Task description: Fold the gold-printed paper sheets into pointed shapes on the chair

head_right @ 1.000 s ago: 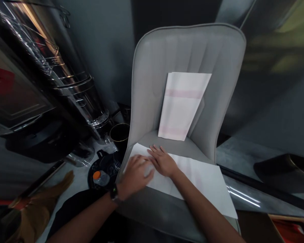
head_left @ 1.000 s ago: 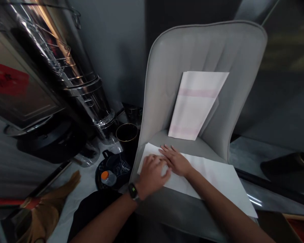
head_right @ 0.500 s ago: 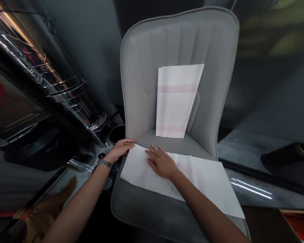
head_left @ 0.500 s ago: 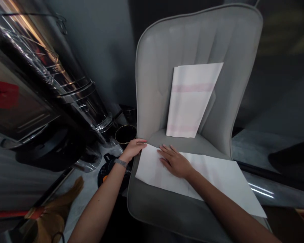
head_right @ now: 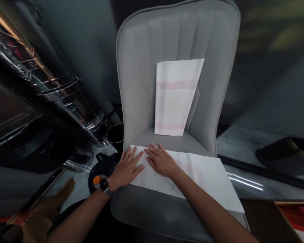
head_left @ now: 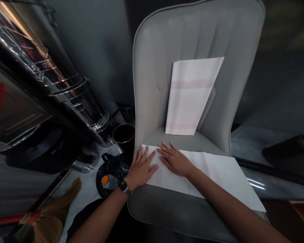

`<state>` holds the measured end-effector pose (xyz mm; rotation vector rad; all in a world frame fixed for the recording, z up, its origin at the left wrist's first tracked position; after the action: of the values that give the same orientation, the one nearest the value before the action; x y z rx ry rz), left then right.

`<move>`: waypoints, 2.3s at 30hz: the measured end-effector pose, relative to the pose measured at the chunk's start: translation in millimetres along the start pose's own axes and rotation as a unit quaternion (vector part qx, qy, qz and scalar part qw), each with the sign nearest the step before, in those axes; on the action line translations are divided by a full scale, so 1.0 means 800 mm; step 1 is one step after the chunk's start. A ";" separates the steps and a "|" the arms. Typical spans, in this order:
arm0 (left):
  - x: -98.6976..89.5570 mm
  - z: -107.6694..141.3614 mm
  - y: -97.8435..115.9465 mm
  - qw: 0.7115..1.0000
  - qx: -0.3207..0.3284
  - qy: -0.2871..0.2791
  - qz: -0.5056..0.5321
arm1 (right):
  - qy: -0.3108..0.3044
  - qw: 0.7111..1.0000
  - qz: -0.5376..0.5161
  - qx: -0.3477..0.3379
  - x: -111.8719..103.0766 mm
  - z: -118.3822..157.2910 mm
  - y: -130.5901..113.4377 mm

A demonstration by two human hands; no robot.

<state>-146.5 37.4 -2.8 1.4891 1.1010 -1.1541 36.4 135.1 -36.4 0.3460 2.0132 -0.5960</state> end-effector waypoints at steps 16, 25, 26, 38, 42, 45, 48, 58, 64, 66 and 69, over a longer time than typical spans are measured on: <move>0.002 -0.006 -0.001 0.998 -0.006 -0.010 -0.054 | -0.009 0.993 0.067 0.092 -0.014 0.083 -0.049; -0.006 0.004 0.016 1.000 -0.007 0.024 0.004 | -0.036 0.993 0.038 0.108 -0.020 0.085 -0.048; -0.006 0.006 0.022 1.000 0.001 0.025 0.014 | -0.038 0.993 0.034 0.109 -0.021 0.085 -0.047; 0.010 0.013 0.015 1.000 -0.021 0.020 0.006 | -0.039 0.992 0.049 0.105 -0.024 0.085 -0.049; 0.012 0.016 0.016 0.999 -0.027 0.028 -0.002 | -0.029 0.993 0.051 0.099 -0.023 0.085 -0.050; 0.003 0.017 0.017 0.999 -0.029 0.025 -0.009 | -0.022 0.994 0.053 0.098 -0.023 0.084 -0.052; -0.010 0.017 0.022 1.000 -0.003 0.020 -0.013 | -0.020 0.993 0.055 0.103 -0.025 0.081 -0.054; 0.012 0.014 0.084 0.996 0.058 0.022 0.064 | 0.140 0.975 -0.122 0.124 -0.045 0.087 -0.040; 0.016 0.014 0.084 0.997 0.061 0.045 0.005 | 0.233 0.935 -0.038 0.263 -0.100 0.145 -0.010; 0.014 0.014 0.084 0.997 0.059 0.048 0.001 | 0.141 0.940 0.046 0.306 -0.105 0.177 0.001; 0.014 0.012 0.084 0.998 0.050 0.047 -0.001 | 0.017 0.929 0.110 0.354 -0.097 0.217 0.012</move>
<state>-80.3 17.6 -6.0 1.6348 1.1231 -1.1652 206.4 48.6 -42.2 1.0027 1.6953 -1.1670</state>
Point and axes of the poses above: each hand's wrist, its own z-axis away from the middle knuckle, its own x-axis out of the palm, y = z × x, the point moved 2 cm from there along -z, towards the middle knuckle, and after that the axes turned 7 degrees about y, right-handed, at the moved point
